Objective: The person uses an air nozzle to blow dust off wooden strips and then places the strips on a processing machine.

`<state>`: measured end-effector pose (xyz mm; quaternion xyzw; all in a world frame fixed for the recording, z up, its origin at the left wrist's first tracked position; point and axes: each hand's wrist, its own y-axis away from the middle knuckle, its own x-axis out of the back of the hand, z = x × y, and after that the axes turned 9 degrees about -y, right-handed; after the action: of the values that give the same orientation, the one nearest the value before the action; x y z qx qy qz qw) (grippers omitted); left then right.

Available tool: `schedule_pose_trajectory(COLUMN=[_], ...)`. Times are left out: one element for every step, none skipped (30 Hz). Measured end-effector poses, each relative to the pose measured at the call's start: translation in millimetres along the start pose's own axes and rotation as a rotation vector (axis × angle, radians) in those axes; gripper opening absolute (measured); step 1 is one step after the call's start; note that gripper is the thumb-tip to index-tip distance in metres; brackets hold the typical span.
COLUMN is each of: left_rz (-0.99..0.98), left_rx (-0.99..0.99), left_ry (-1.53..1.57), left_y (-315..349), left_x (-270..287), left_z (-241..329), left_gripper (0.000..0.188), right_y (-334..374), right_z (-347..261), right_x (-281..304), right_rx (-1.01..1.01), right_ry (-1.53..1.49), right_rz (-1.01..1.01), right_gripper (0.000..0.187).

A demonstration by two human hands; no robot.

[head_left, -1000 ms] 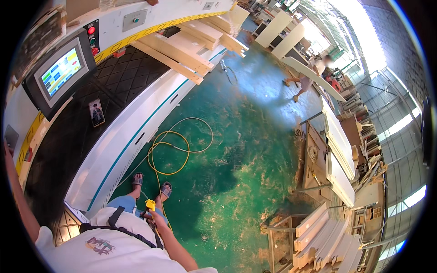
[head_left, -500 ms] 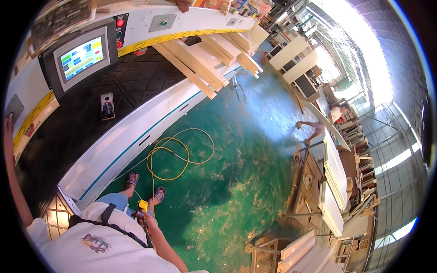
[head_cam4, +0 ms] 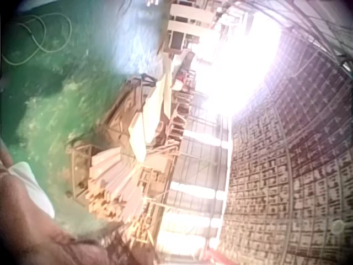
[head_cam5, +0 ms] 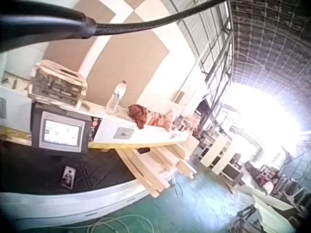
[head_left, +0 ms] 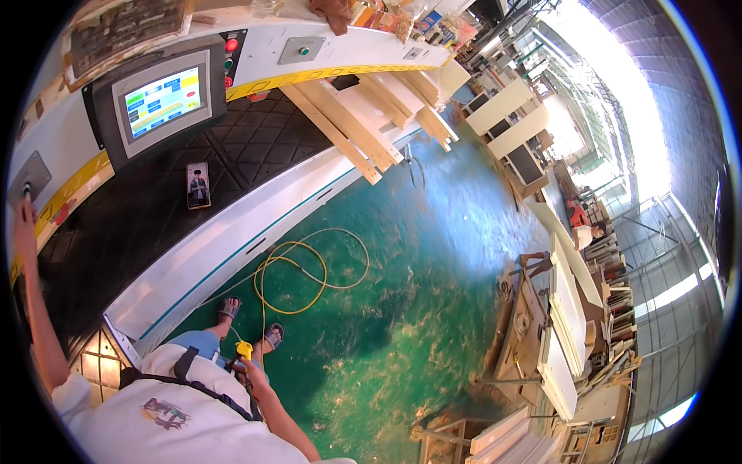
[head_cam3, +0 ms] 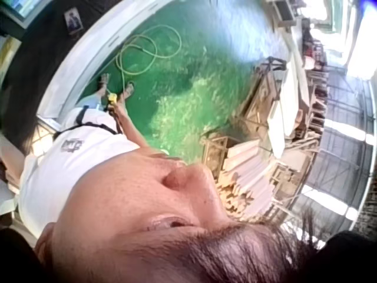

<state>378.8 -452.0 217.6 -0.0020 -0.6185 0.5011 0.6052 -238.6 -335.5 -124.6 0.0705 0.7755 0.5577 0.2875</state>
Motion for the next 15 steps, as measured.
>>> schedule_pose_trajectory(left_rz=[0.002, -0.027, -0.368, -0.41, -0.457, -0.745, -0.88, -1.038, -1.252, -1.304, -1.422, -1.531, -1.534, -1.538, -1.543], left_rx=[0.025, 0.016, 0.165, 0.156, 0.144, 0.137, -0.085, -0.304, -0.459, -0.57, -0.42, -0.265, -0.473, -0.683, -0.689], left_ry=[0.051, 0.06, 0.348, 0.531, 0.713, 0.793, 0.732, 0.672, 0.661, 0.654, 0.729, 0.805, 0.742, 0.673, 0.678], left_y=[14, 37, 68, 103, 139, 169, 202, 237, 264, 282, 301, 321, 341, 363, 380], left_x=[-18, -31, -14, -27, -45, -43, -53, -71, -71, -65, -56, -55, -68, -85, -99], left_z=[-6, 5, 56, 75, 93, 120, 135, 152, 179, 190, 201, 209, 213, 214, 216], left_gripper=[0.042, 0.041, 0.041, 0.033, 0.03, 0.019, 0.011, 0.005, 0.011, 0.012, 0.019, 0.025, 0.03, 0.035, 0.035], right_y=[-1, 1, 2, -1, -5, -7, -8, -10, -12, -17, -11, -2, 8, 15, 18], right_z=[-2, -2, 0, 1, 3, 4, 6, 12, 20, 17, 13, 9, 2, 1, 2], right_x=[-2, -3, 0, -3, -3, 3, 8, 19, 31, 26, 17, 6, -4, -6, -3], right_rx=[0.002, 0.006, 0.013, 0.009, 0.012, 0.027, 0.043, 0.056, 0.114, 0.163, 0.14, 0.139, 0.115, 0.09, 0.101], right_ry=[0.004, 0.001, -0.009, -0.002, -0.038, -0.087, -0.093, -0.119, -0.106, -0.045, -0.08, -0.066, -0.088, -0.117, -0.128], right_rz=[-0.005, -0.006, 0.006, -0.005, -0.026, -0.032, -0.009, 0.014, 0.048, 0.046, 0.036, 0.024, 0.067, 0.119, 0.14], right_gripper=[0.037, 0.036, 0.035, 0.035, 0.034, 0.033, 0.033, 0.033, 0.033, 0.032, 0.032, 0.032, 0.032, 0.031, 0.031])
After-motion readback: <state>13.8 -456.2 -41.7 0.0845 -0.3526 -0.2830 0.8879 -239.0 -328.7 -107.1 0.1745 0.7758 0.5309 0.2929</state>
